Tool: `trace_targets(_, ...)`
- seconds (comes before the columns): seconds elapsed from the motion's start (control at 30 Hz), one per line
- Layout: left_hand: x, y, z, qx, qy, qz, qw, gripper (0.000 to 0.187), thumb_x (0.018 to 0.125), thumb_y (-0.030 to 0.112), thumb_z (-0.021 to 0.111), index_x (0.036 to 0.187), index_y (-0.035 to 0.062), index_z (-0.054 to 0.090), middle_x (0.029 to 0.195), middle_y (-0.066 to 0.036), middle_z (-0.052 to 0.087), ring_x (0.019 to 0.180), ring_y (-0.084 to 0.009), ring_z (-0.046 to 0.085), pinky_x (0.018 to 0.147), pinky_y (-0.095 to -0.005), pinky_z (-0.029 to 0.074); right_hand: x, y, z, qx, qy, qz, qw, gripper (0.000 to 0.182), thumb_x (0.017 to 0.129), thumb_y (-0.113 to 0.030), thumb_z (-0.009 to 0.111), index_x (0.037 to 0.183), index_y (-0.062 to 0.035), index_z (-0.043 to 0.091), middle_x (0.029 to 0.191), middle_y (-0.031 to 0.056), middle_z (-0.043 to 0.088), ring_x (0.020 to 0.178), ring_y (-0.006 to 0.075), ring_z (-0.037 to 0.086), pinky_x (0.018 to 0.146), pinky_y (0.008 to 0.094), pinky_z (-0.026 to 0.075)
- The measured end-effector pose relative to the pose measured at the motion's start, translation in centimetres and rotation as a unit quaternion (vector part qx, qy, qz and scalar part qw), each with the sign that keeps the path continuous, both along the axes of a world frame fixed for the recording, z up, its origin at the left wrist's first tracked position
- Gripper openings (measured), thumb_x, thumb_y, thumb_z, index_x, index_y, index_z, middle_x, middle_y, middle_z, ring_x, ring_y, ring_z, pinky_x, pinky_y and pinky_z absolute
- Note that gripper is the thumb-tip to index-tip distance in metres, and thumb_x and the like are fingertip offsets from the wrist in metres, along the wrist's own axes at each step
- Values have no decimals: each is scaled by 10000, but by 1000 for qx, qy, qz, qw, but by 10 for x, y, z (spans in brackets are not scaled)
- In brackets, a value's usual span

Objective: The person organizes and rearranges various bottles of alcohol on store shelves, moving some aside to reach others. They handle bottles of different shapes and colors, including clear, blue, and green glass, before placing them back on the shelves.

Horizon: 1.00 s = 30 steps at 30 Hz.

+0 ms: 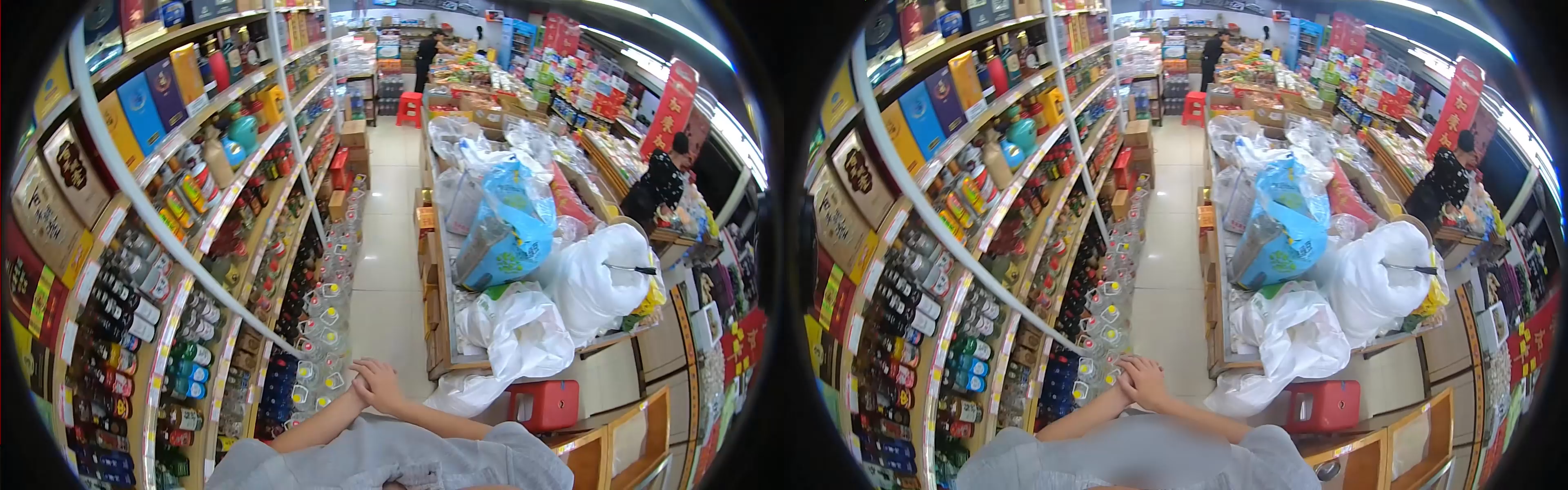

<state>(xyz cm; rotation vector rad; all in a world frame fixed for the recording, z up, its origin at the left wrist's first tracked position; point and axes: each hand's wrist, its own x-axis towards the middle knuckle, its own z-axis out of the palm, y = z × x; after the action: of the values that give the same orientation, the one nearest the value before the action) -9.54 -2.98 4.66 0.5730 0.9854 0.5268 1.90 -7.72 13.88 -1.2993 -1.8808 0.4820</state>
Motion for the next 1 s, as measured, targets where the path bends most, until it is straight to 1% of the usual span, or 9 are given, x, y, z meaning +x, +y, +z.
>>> trace_targets(0.2, 13, 31, 6, -48, 3, -70, 996, 526, 1054, 540, 483, 1412, 170, 594, 1427, -33, 625, 1325, -204, 601, 1086, -422, 503, 33, 24, -20, -61, 69, -70, 993, 348, 1022, -293, 610, 1268, -59, 694, 1241, 147, 688, 1182, 358, 616, 1055, 475, 448)
trace_targets(0.3, 21, 45, 28, -87, -4, -73, 993, 375, 1098, 417, 491, 1315, 144, 626, 1315, -61, 684, 1252, -197, 653, 1037, -415, 564, 42, 31, -18, -132, 98, -89, 982, 361, 1045, -282, 580, 1320, -68, 675, 1273, 171, 669, 1226, 369, 585, 1087, 474, 426)
trace_targets(0.5, 41, 113, -30, -74, -43, -100, 991, 325, 1091, 386, 532, 1319, 176, 630, 1311, -51, 689, 1192, -204, 681, 965, -399, 588, 53, 84, -34, -146, 115, -144, 972, 381, 1052, -301, 593, 1326, -45, 661, 1270, 198, 667, 1179, 386, 623, 1040, 470, 485)
trace_targets(0.6, 52, 166, -35, -99, -79, -90, 988, 340, 1101, 260, 477, 1380, 102, 590, 1332, -78, 680, 1222, -235, 671, 1054, -412, 540, 58, 137, -42, -198, 164, -161, 953, 379, 1055, -287, 592, 1351, -55, 646, 1294, 200, 657, 1198, 390, 620, 1043, 464, 494)
trace_targets(0.7, 65, 240, -34, 17, 16, -41, 999, 340, 1099, 231, 492, 1386, 68, 575, 1323, -99, 681, 1182, -241, 690, 1030, -374, 549, 57, 211, -41, -213, 208, -171, 939, 412, 1060, -285, 597, 1396, -48, 624, 1324, 201, 651, 1213, 363, 625, 1042, 446, 501)
trace_targets(0.73, 62, 266, -28, 120, 16, -31, 992, 354, 1090, 173, 517, 1411, 26, 538, 1318, -136, 682, 1175, -256, 692, 1017, -353, 549, 55, 238, -34, -213, 224, -163, 937, 437, 1059, -292, 605, 1419, -46, 608, 1343, 202, 643, 1227, 355, 623, 1041, 438, 502)
trace_targets(0.83, 45, 333, 15, 357, 104, -27, 928, 407, 1097, 201, 531, 1460, 17, 506, 1360, -145, 653, 1186, -247, 670, 1054, -366, 517, 56, 324, -25, -199, 245, -135, 939, 518, 1057, -313, 624, 1490, -38, 553, 1398, 201, 617, 1270, 327, 613, 1043, 417, 503)
trace_targets(0.9, 39, 363, 38, 372, 99, 6, 923, 499, 1077, 134, 547, 1540, 2, 416, 1494, -189, 550, 1311, -268, 598, 1090, -378, 500, 55, 378, -30, -174, 230, -120, 950, 575, 1059, -326, 633, 1536, -32, 505, 1437, 195, 598, 1303, 306, 600, 1047, 409, 498)
trace_targets(1.0, 40, 413, 34, 392, 129, 2, 911, 565, 1050, 72, 566, 1579, 15, 378, 1573, -209, 451, 1405, -307, 527, 1075, -385, 533, 53, 436, -26, -261, 336, -126, 896, 615, 1063, -333, 643, 1566, -30, 458, 1472, 174, 576, 1347, 292, 571, 1059, 407, 491)
